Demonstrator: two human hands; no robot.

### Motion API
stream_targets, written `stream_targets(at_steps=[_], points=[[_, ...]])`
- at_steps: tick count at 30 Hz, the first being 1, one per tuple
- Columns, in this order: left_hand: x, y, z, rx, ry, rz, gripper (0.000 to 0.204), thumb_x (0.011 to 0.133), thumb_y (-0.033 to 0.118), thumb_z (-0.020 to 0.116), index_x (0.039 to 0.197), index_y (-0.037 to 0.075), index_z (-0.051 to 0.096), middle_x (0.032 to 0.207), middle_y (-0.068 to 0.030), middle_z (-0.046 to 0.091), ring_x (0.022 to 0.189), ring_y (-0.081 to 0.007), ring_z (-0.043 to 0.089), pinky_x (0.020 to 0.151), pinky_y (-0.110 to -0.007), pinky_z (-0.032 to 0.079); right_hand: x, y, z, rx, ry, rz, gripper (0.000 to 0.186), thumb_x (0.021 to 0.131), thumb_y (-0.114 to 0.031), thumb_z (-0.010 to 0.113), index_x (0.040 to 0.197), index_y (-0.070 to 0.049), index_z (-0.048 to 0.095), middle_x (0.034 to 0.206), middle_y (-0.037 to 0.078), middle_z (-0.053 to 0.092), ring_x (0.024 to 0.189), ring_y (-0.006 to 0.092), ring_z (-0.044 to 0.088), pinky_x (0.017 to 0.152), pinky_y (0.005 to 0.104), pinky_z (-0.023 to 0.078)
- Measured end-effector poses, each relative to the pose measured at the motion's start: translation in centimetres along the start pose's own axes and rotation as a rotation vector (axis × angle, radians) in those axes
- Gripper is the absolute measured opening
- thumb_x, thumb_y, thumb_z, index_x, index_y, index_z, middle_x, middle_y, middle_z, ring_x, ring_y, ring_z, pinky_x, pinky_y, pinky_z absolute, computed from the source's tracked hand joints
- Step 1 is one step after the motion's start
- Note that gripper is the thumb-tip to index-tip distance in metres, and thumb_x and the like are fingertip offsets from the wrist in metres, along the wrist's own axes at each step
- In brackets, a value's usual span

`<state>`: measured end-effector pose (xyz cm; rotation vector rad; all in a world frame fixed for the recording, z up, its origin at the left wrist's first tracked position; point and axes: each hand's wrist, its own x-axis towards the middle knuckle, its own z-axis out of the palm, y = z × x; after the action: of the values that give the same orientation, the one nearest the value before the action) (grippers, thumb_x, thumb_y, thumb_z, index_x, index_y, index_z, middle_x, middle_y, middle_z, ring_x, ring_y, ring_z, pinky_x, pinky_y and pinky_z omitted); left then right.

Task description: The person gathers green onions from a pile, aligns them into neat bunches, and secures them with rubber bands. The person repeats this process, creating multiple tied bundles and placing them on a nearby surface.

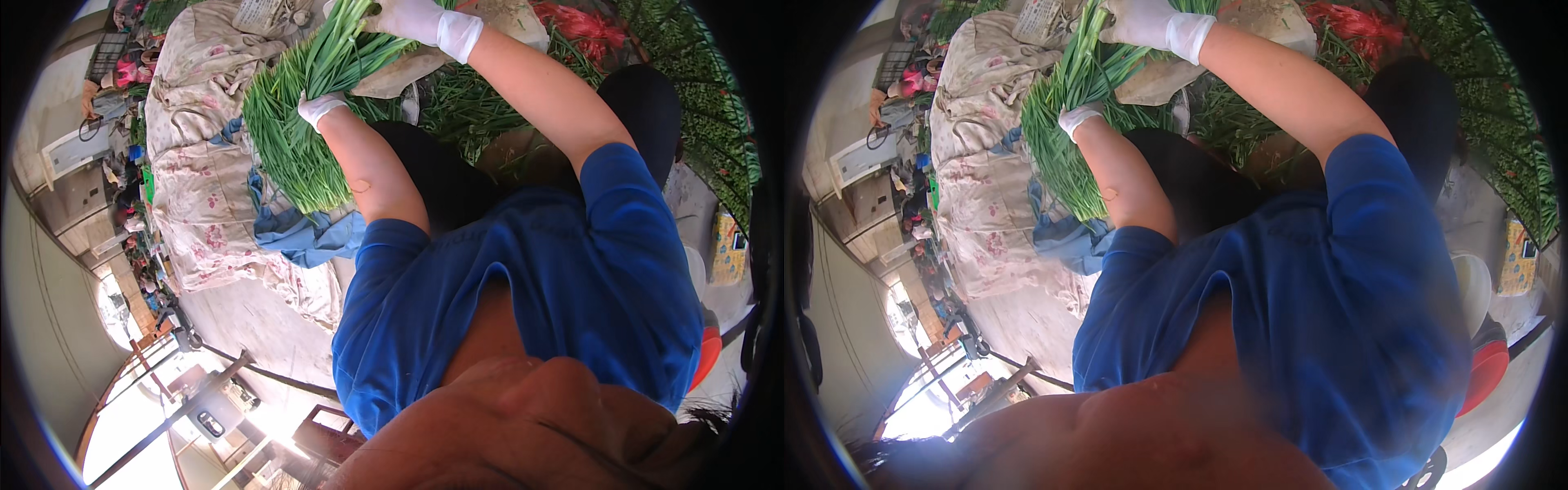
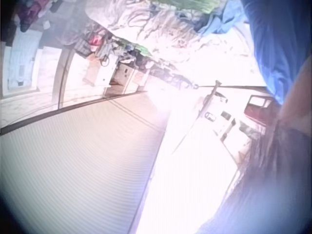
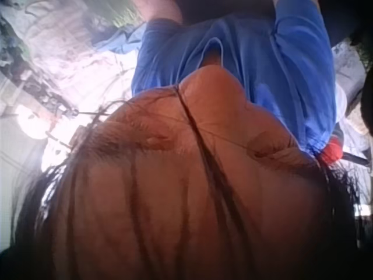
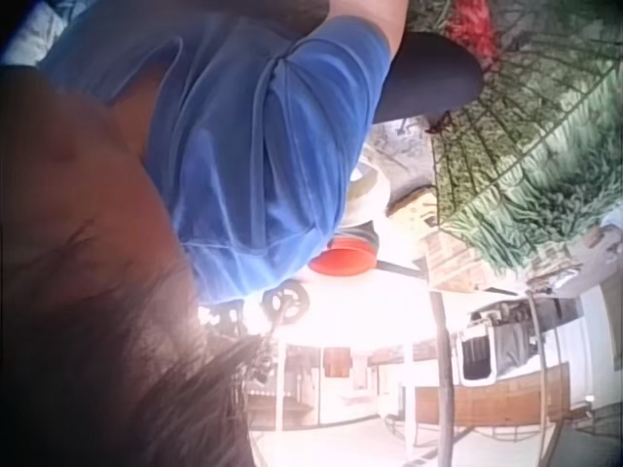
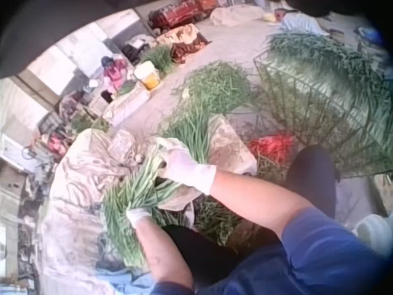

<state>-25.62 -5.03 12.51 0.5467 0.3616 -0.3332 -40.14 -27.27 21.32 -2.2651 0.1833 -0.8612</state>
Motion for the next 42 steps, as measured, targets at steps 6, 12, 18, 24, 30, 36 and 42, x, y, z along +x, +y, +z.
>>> stream_targets(at_steps=[6,12,18,24,30,36,42], points=[[0.2,-0.1,0.1,0.017,0.007,-0.006,0.032,0.086,0.024,0.039,0.105,0.008,0.059,0.113,-0.0101,0.061,0.106,-0.0297,0.055,0.092,-0.054,0.041,-0.3,1.6,0.5,0.257,-0.042,-0.203,0.064,0.061,-0.018,0.078,0.120,-0.007,0.056,0.138,0.012,0.041,0.117,0.0320,0.043,0.100,0.0368,0.037],[0.3,0.0,0.2,0.029,0.012,-0.007,0.032,0.086,0.024,0.039,0.106,0.009,0.059,0.113,-0.0101,0.060,0.106,-0.0297,0.054,0.092,-0.054,0.041,-0.8,-0.6,-1.0,-0.010,0.014,-0.128,0.085,0.062,-0.020,0.075,0.134,0.005,0.037,0.139,0.016,0.038,0.123,0.0328,0.039,0.101,0.0352,0.035],[0.7,-0.3,0.0,0.032,0.015,-0.008,0.033,0.086,0.024,0.039,0.106,0.009,0.059,0.113,-0.0100,0.060,0.107,-0.0298,0.054,0.093,-0.054,0.041,-1.3,0.3,-3.5,0.157,-0.026,-0.279,0.021,0.064,-0.019,0.071,0.082,-0.010,0.068,0.138,0.021,0.039,0.124,0.0367,0.038,0.103,0.0414,0.031],[0.9,0.4,-0.7,0.037,0.024,0.003,0.033,0.086,0.024,0.039,0.107,0.009,0.059,0.114,-0.0099,0.060,0.107,-0.0298,0.054,0.093,-0.054,0.041,-4.9,-0.5,-14.5,1.209,-0.073,0.217,0.008,0.078,-0.006,0.066,0.084,-0.002,0.064,0.135,0.017,0.045,0.111,0.0220,0.052,0.096,0.0361,0.039],[2.7,3.5,-2.0,-0.008,0.035,0.002,0.033,0.086,0.025,0.039,0.107,0.009,0.059,0.114,-0.0098,0.060,0.107,-0.0298,0.054,0.093,-0.054,0.041,-11.3,5.1,-14.3,-0.358,-0.144,-0.196,0.019,0.080,-0.010,0.063,0.098,-0.004,0.065,0.108,0.010,0.062,0.103,0.0240,0.057,0.090,0.0367,0.047],[-3.0,-0.2,2.0,0.084,-0.110,0.040,0.036,0.086,0.027,0.041,0.110,0.006,0.057,0.120,-0.0135,0.056,0.112,-0.0352,0.050,0.098,-0.058,0.035,-6.7,-0.8,-8.9,-0.084,0.008,-0.303,0.022,0.077,-0.019,0.061,0.096,-0.010,0.067,0.134,0.014,0.045,0.115,0.0317,0.045,0.097,0.0448,0.037],[-3.7,-0.3,2.3,0.208,-0.140,0.047,0.038,0.088,0.030,0.040,0.112,0.007,0.057,0.118,-0.0134,0.057,0.111,-0.0341,0.050,0.098,-0.058,0.034,-5.9,-1.5,-5.6,-0.293,0.030,-0.193,0.015,0.073,-0.022,0.067,0.085,-0.014,0.071,0.136,0.010,0.042,0.123,0.0312,0.038,0.103,0.0400,0.032]])
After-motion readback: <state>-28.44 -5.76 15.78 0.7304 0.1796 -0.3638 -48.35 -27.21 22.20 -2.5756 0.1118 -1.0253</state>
